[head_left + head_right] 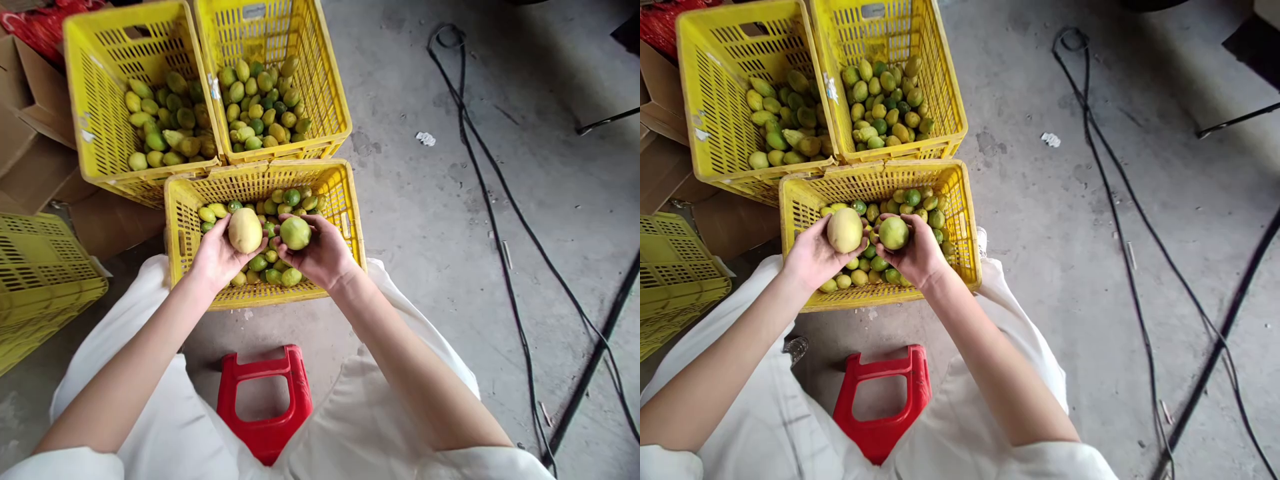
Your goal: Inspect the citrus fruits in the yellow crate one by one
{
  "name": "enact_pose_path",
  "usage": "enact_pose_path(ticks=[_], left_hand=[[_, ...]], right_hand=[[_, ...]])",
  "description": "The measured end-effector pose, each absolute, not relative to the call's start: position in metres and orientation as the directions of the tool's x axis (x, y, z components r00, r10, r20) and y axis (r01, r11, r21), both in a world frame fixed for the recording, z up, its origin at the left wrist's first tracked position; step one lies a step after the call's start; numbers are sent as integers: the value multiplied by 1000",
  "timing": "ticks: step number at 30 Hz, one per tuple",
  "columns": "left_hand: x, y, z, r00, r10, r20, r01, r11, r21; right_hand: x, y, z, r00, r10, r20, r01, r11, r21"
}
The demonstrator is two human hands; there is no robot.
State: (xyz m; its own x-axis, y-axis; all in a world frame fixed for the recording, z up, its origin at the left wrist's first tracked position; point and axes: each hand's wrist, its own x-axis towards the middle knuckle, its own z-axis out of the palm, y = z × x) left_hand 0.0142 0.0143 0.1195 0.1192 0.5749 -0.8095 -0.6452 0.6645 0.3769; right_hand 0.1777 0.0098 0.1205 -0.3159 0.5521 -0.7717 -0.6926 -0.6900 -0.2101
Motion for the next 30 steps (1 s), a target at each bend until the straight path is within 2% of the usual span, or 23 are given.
enact_pose_path(ticks=[4, 7, 9, 11, 13, 17, 19, 24, 27, 30], left_hand=[[13, 12, 114, 93, 703, -705, -622, 594, 510], [9, 9, 108, 177, 744, -645, -506, 630, 588], [9, 7, 105, 237, 730, -641, -438, 669, 600], [10, 7, 105, 261, 692, -673, -407, 711, 574], [12, 7, 107, 264, 628, -732, -418, 759, 500], [12, 13, 114, 299, 512, -805, -568, 773, 281], [10, 16, 117, 265, 525, -809, -634, 727, 263], [9, 17, 120, 136, 644, -753, -660, 626, 416], [11, 13, 120, 165, 699, -696, -603, 630, 490], [12, 8, 119, 225, 747, -626, -537, 631, 560]], right_hand=[[177, 8, 123, -306, 627, -716, -712, -650, -265], [174, 6, 125, -261, 680, -686, -694, -626, -357], [172, 6, 125, -245, 691, -680, -644, -640, -419], [171, 6, 122, -256, 663, -704, -587, -685, -431], [172, 6, 119, -275, 606, -747, -568, -729, -382], [177, 8, 114, -310, 539, -783, -652, -720, -237], [179, 8, 115, -304, 540, -785, -707, -680, -194], [180, 6, 121, -232, 584, -778, -773, -596, -217], [179, 2, 121, -209, 622, -755, -739, -606, -294], [178, -1, 117, -226, 571, -789, -708, -653, -270]])
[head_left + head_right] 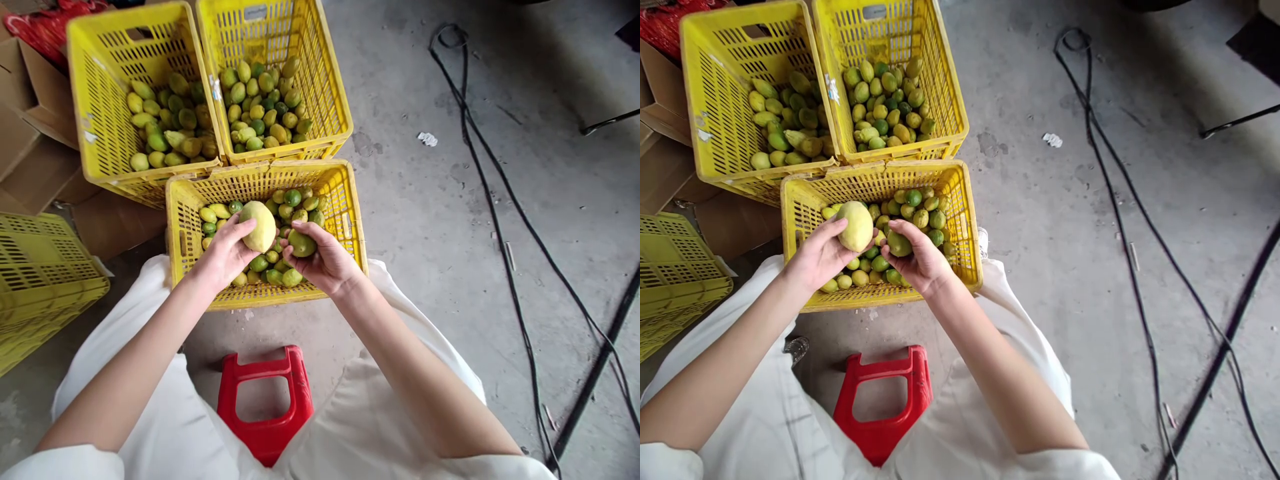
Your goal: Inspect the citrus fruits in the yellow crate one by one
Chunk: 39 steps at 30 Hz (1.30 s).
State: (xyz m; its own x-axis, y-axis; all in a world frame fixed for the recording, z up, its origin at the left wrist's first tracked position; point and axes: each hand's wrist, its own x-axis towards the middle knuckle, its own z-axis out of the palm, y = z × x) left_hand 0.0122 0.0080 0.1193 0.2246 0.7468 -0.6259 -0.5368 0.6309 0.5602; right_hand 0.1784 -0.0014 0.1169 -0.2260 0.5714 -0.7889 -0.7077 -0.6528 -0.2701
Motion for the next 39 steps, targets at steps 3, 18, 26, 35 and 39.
enact_pose_path(ticks=[3, 18, 26, 35, 39], left_hand=[[13, 5, 120, 261, 759, -597, -462, 641, 613], [14, 12, 118, 178, 783, -596, -470, 600, 647], [13, 11, 107, 20, 821, -570, -483, 507, 713], [9, 16, 118, 151, 631, -761, -630, 655, 418], [9, 16, 121, 228, 596, -770, -604, 707, 368]], right_hand=[[180, -2, 113, -253, 545, -799, -724, -655, -218], [182, 3, 125, -157, 707, -689, -691, -578, -435], [180, 3, 119, -151, 673, -724, -661, -613, -432], [182, 2, 119, -251, 626, -738, -671, -663, -334], [182, 3, 118, -265, 639, -722, -745, -612, -267]])
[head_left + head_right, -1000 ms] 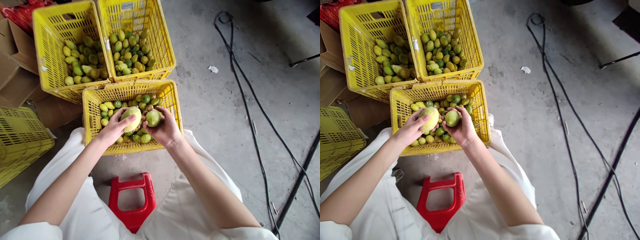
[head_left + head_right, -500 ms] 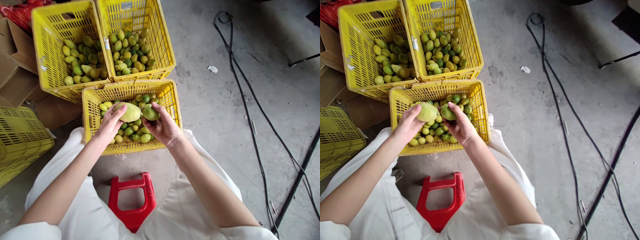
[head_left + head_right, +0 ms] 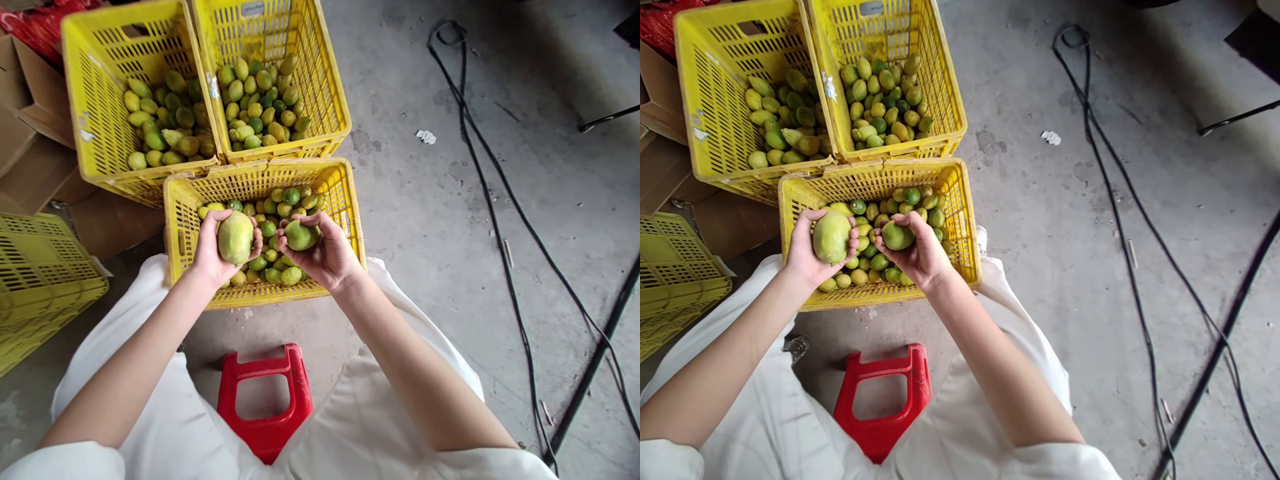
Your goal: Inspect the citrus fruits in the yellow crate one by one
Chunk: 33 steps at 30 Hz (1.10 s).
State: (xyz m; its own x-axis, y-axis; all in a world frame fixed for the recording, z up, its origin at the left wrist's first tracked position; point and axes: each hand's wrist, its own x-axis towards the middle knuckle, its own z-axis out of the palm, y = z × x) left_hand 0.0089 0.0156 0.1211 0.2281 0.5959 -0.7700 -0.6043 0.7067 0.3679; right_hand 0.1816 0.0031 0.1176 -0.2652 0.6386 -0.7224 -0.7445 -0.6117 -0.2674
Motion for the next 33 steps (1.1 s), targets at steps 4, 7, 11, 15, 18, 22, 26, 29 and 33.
enact_pose_path(ticks=[4, 7, 11, 15, 18, 22, 26, 29, 33], left_hand=[[7, 16, 124, 351, 602, -717, -507, 766, 395], [5, 16, 122, 365, 613, -700, -474, 770, 427], [6, 15, 113, 353, 642, -681, -422, 758, 497], [10, 11, 109, 294, 673, -679, -456, 723, 519], [13, 9, 108, 276, 686, -674, -465, 709, 530], [11, 10, 105, 271, 732, -626, -456, 670, 586], [7, 12, 104, 283, 767, -576, -426, 639, 640], [7, 12, 106, 313, 754, -578, -391, 657, 645], [11, 11, 111, 332, 736, -590, -392, 677, 623]], right_hand=[[182, 6, 120, -313, 629, -711, -746, -627, -226], [183, 8, 122, -344, 598, -724, -712, -668, -214], [184, 8, 119, -349, 519, -780, -693, -703, -158], [183, 8, 115, -235, 466, -853, -735, -659, -158], [181, 7, 116, -164, 461, -872, -755, -628, -190], [179, 4, 117, -196, 515, -834, -709, -662, -242], [180, 4, 118, -290, 528, -798, -656, -717, -236], [180, 7, 120, -323, 493, -808, -669, -723, -173], [182, 8, 122, -240, 435, -868, -720, -679, -142]])
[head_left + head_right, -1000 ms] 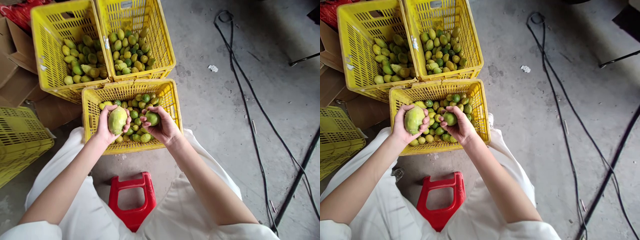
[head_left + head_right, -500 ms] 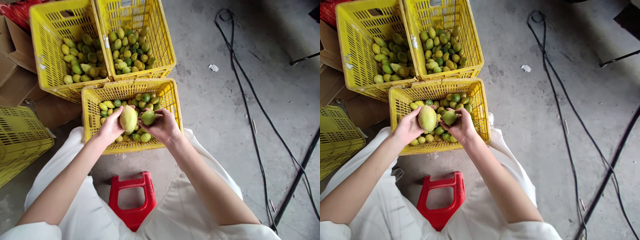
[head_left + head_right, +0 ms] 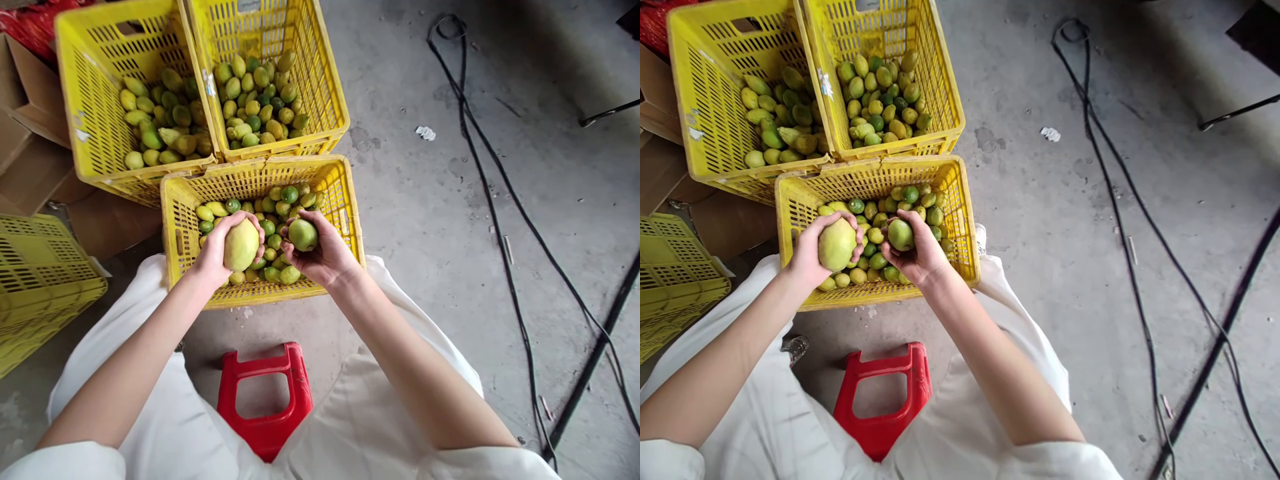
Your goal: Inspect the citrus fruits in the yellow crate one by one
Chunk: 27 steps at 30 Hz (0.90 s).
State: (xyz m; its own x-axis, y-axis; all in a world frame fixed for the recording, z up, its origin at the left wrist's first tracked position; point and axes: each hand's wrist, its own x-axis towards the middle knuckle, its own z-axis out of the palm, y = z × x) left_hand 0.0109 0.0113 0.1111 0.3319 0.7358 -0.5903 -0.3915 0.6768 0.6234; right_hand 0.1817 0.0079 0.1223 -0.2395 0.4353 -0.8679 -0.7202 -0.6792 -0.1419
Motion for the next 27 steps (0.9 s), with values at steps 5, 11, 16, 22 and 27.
enact_pose_path(ticks=[5, 11, 16, 22, 27], left_hand=[[14, 13, 113, 246, 754, -610, -505, 636, 583], [16, 12, 118, 101, 757, -646, -552, 583, 596], [15, 11, 123, 103, 790, -604, -500, 566, 655], [12, 12, 125, 137, 698, -703, -498, 662, 560], [12, 15, 124, 113, 606, -787, -623, 660, 419]], right_hand=[[183, 6, 121, -175, 429, -886, -772, -619, -147], [182, 4, 123, -150, 515, -844, -772, -594, -225], [181, 3, 125, -219, 484, -847, -729, -658, -188], [183, 5, 116, -151, 447, -882, -781, -601, -171], [182, 8, 118, -112, 525, -843, -787, -566, -248]])
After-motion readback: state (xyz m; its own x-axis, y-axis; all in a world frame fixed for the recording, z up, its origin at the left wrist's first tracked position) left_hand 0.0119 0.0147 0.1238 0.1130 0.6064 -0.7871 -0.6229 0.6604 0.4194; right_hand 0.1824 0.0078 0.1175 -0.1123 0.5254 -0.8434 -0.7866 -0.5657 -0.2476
